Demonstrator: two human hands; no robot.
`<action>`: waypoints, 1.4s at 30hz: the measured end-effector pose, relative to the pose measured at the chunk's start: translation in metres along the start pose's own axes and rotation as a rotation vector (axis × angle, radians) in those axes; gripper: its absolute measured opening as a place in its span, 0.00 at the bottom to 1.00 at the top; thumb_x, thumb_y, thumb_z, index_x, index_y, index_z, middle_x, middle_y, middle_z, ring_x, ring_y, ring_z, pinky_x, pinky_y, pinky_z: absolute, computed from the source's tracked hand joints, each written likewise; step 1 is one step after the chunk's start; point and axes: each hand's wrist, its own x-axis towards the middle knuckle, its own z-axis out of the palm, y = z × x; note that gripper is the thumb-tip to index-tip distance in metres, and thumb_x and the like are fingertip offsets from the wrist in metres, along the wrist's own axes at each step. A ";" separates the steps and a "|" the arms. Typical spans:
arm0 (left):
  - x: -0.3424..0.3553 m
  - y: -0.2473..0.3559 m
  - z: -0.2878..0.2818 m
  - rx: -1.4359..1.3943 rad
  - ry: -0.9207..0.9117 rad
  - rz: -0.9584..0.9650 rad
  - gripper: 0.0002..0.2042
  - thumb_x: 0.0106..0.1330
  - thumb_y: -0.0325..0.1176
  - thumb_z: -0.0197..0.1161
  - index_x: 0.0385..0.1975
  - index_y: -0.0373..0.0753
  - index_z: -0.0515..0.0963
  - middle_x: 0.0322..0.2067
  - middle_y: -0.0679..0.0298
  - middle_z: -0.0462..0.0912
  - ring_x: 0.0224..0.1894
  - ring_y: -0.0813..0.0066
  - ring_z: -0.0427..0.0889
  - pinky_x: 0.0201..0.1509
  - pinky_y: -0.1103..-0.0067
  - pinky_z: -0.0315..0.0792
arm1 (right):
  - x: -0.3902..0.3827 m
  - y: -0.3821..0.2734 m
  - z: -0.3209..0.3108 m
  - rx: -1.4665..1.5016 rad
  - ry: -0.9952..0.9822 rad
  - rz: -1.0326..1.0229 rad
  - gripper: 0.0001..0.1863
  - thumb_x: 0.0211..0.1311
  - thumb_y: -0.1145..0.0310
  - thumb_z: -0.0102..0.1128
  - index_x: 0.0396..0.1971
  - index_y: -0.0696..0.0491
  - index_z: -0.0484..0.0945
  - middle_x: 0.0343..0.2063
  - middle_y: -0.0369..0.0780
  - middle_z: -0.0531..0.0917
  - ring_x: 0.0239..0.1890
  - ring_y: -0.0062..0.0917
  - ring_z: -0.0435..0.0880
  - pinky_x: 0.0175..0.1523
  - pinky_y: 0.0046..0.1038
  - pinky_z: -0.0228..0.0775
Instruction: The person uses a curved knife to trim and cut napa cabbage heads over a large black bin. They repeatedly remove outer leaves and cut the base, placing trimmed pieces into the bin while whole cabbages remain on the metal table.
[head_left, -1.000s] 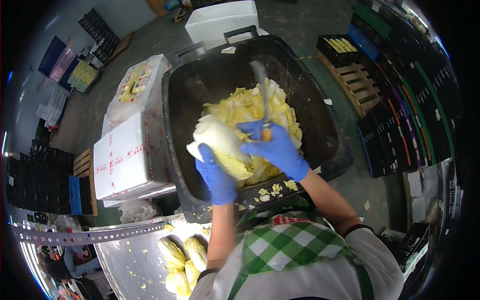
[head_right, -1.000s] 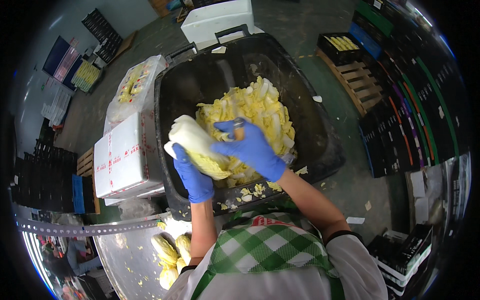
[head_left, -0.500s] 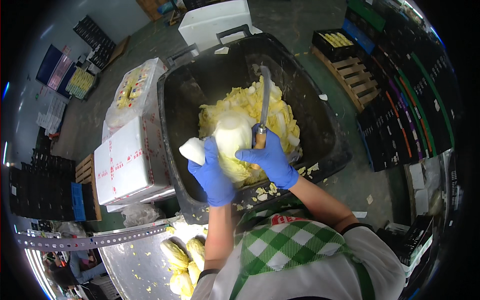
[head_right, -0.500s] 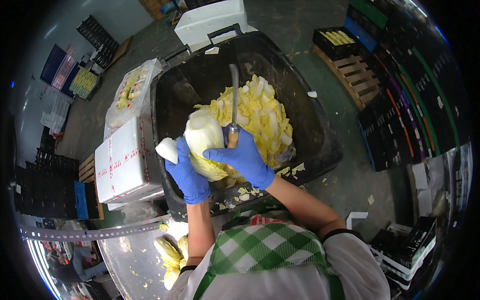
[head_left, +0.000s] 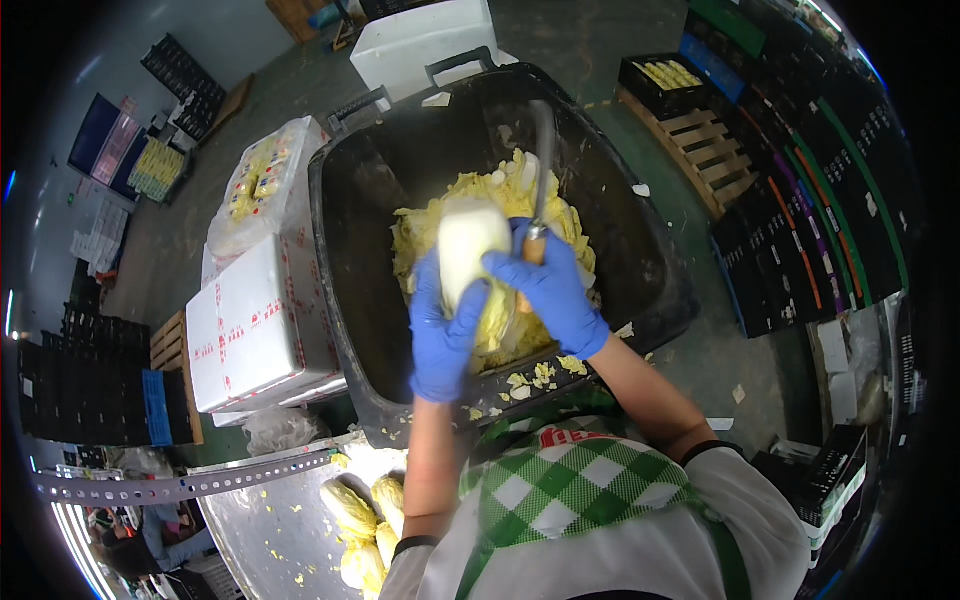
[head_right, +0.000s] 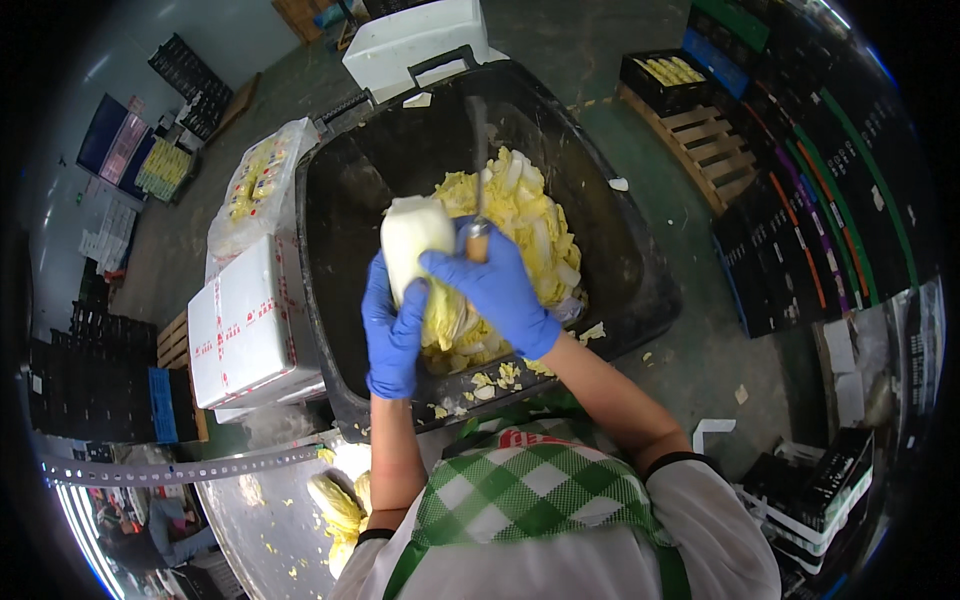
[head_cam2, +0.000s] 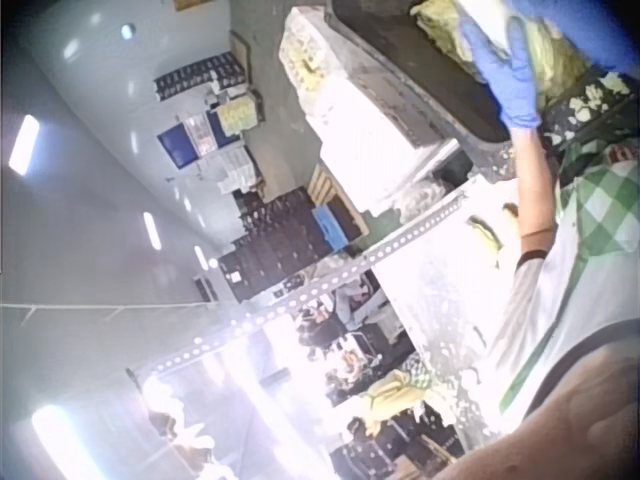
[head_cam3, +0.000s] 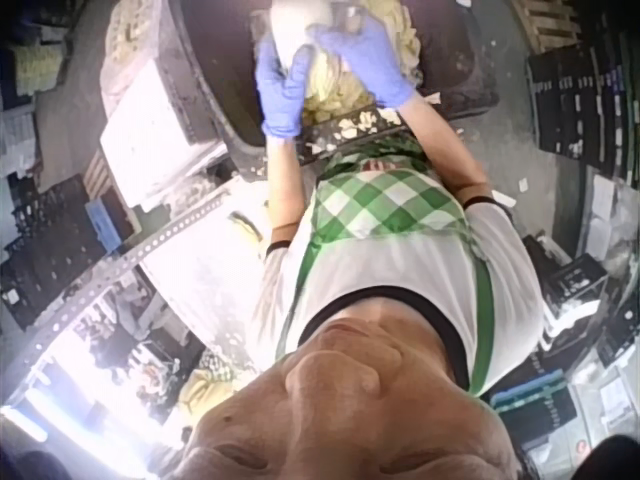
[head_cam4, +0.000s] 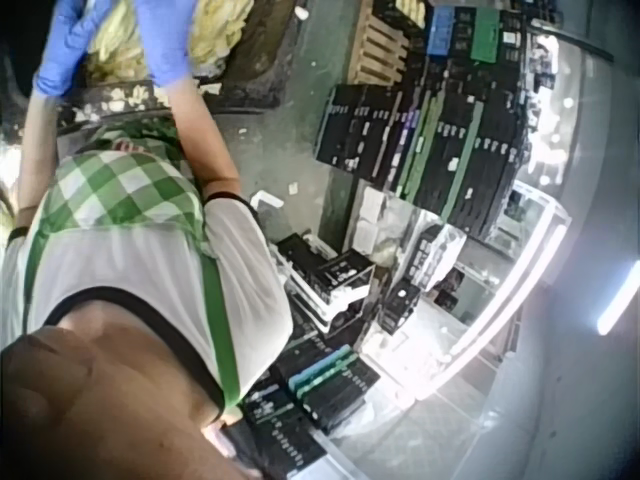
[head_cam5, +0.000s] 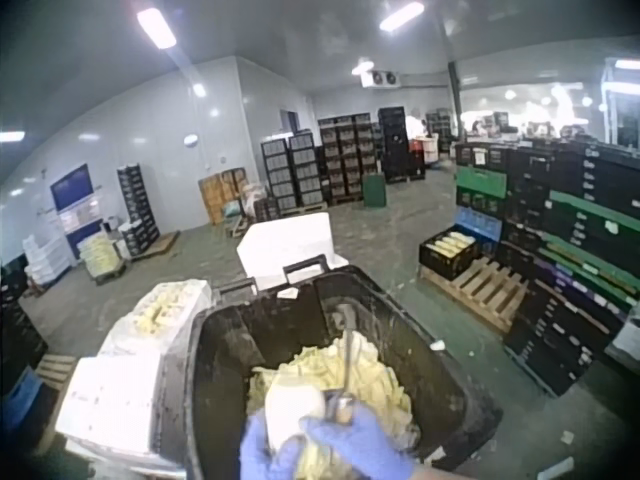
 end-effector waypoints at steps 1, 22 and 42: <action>-0.008 -0.002 0.007 -0.053 0.081 -0.006 0.27 0.64 0.30 0.68 0.62 0.32 0.68 0.54 0.60 0.76 0.55 0.73 0.74 0.60 0.77 0.69 | -0.002 0.006 0.003 -0.107 0.001 -0.069 0.13 0.58 0.69 0.72 0.34 0.55 0.74 0.27 0.29 0.74 0.31 0.11 0.71 0.35 0.19 0.68; -0.040 -0.010 -0.012 -1.091 0.232 -0.148 0.29 0.73 0.53 0.52 0.67 0.39 0.63 0.59 0.55 0.74 0.56 0.57 0.77 0.60 0.63 0.75 | -0.001 0.011 0.006 -0.144 -0.212 0.074 0.25 0.53 0.67 0.76 0.49 0.58 0.78 0.29 0.31 0.78 0.29 0.14 0.74 0.38 0.20 0.71; -0.059 0.015 -0.023 -0.249 0.331 -0.063 0.32 0.57 0.25 0.64 0.65 0.32 0.65 0.54 0.58 0.78 0.53 0.70 0.79 0.58 0.73 0.73 | -0.016 0.004 0.021 -0.501 -0.221 -0.051 0.16 0.46 0.71 0.71 0.34 0.56 0.75 0.27 0.37 0.79 0.29 0.22 0.77 0.38 0.25 0.72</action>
